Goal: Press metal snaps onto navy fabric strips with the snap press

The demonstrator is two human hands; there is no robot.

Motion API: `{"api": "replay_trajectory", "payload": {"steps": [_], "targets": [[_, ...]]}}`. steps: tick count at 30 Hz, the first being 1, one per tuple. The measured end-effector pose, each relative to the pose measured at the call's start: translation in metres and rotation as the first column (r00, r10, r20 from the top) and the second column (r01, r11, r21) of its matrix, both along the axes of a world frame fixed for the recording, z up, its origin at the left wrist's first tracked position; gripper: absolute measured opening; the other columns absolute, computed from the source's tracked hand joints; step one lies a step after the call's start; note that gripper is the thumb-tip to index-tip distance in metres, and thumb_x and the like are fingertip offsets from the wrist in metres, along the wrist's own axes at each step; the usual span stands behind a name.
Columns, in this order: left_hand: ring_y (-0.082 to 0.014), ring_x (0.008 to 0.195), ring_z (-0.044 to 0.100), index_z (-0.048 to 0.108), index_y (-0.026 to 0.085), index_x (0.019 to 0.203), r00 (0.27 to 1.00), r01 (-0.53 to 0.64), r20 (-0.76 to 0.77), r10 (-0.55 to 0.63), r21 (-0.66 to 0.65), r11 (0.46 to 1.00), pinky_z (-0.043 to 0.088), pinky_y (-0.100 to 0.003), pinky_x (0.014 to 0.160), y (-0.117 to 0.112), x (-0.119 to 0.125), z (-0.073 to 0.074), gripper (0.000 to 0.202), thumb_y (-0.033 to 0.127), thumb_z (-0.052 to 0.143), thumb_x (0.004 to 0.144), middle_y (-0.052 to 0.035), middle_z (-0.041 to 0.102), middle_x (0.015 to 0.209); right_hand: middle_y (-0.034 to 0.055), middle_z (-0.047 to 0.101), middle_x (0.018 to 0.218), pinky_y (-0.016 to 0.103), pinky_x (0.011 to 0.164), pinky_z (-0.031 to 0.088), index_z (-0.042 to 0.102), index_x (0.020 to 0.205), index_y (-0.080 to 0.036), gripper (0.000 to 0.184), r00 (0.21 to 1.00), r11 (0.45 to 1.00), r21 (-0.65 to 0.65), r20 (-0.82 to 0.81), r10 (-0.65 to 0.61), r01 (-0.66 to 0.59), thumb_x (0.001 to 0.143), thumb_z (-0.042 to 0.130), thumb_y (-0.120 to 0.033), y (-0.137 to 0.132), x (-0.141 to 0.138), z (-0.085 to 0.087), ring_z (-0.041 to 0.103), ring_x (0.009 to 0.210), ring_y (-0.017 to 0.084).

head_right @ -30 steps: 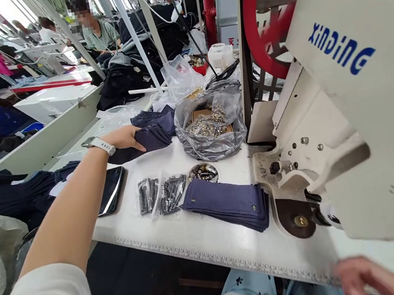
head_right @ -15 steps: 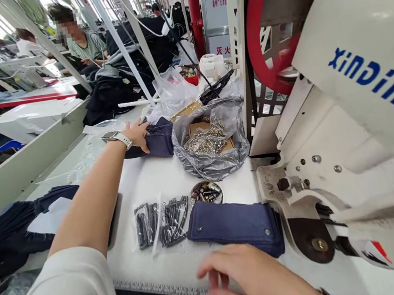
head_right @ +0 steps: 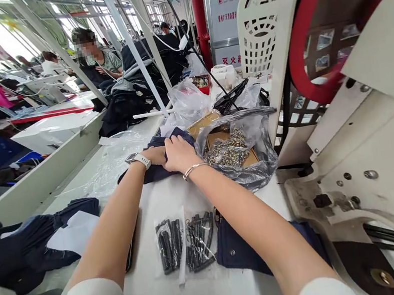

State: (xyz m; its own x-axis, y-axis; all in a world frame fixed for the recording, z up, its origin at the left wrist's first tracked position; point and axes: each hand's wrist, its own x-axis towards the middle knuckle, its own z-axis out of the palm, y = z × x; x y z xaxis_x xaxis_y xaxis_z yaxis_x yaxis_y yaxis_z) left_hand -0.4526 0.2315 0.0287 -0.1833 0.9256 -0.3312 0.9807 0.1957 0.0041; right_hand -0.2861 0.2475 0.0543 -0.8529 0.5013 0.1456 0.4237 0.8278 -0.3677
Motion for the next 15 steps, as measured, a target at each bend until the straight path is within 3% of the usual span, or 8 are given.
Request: {"api": "replay_trajectory", "payload": {"steps": [2,5,9,12,15], "targets": [[-0.0335,0.115,0.051,0.056,0.026,0.117,1.0,0.0,-0.011,0.0,-0.044,0.999,0.026,-0.053,0.103,-0.008,0.006,0.001,0.073,0.045,0.072,0.048,-0.0085,0.057,0.125,0.0243,0.026,0.144,0.044,0.109,0.021,0.023,0.138,-0.003,0.105,0.985,0.998,0.06,0.17,0.004,-0.014,0.056,0.077,-0.039,0.014,-0.023,-0.013,0.018,0.136,0.036],[-0.0346,0.116,0.049,0.056,0.022,0.115,1.0,-0.006,-0.024,0.004,-0.094,0.996,0.031,-0.052,0.101,-0.026,0.018,0.003,0.074,0.047,0.073,0.048,-0.0115,0.051,0.131,0.0258,0.016,0.148,0.051,0.11,0.012,0.011,0.143,-0.006,0.128,0.926,0.999,0.038,0.377,0.012,-0.029,0.046,0.077,-0.056,0.023,-0.035,-0.023,0.01,0.138,0.038],[-0.034,0.11,0.054,0.059,0.017,0.11,1.0,0.005,-0.019,-0.008,-0.127,0.992,0.039,-0.046,0.094,-0.056,0.04,0.007,0.069,0.05,0.071,0.052,-0.0137,0.056,0.123,0.0216,0.03,0.144,0.052,0.105,0.024,0.013,0.144,-0.014,0.127,0.837,0.99,-0.083,0.527,0.144,-0.118,0.044,0.075,-0.061,0.013,-0.028,-0.021,0.026,0.133,0.037],[-0.0333,0.103,0.057,0.063,0.016,0.103,0.999,0.039,-0.009,-0.041,-0.146,0.989,0.044,-0.042,0.088,-0.078,0.057,0.01,0.061,0.052,0.07,0.054,-0.013,0.059,0.114,0.0185,0.045,0.134,0.047,0.098,0.037,0.027,0.139,-0.015,0.117,0.815,0.97,-0.115,0.527,0.241,-0.212,0.043,0.076,-0.06,-0.002,-0.016,-0.02,0.042,0.123,0.035],[-0.032,0.099,0.058,0.064,0.018,0.098,0.993,0.115,-0.011,-0.118,-0.128,0.985,0.045,-0.041,0.085,-0.094,0.067,0.012,0.056,0.054,0.068,0.056,-0.0114,0.06,0.11,0.0176,0.051,0.128,0.044,0.093,0.043,0.041,0.131,-0.013,0.105,0.813,0.958,-0.076,0.513,0.276,-0.277,0.043,0.075,-0.061,-0.012,-0.007,-0.022,0.047,0.116,0.034]]}}
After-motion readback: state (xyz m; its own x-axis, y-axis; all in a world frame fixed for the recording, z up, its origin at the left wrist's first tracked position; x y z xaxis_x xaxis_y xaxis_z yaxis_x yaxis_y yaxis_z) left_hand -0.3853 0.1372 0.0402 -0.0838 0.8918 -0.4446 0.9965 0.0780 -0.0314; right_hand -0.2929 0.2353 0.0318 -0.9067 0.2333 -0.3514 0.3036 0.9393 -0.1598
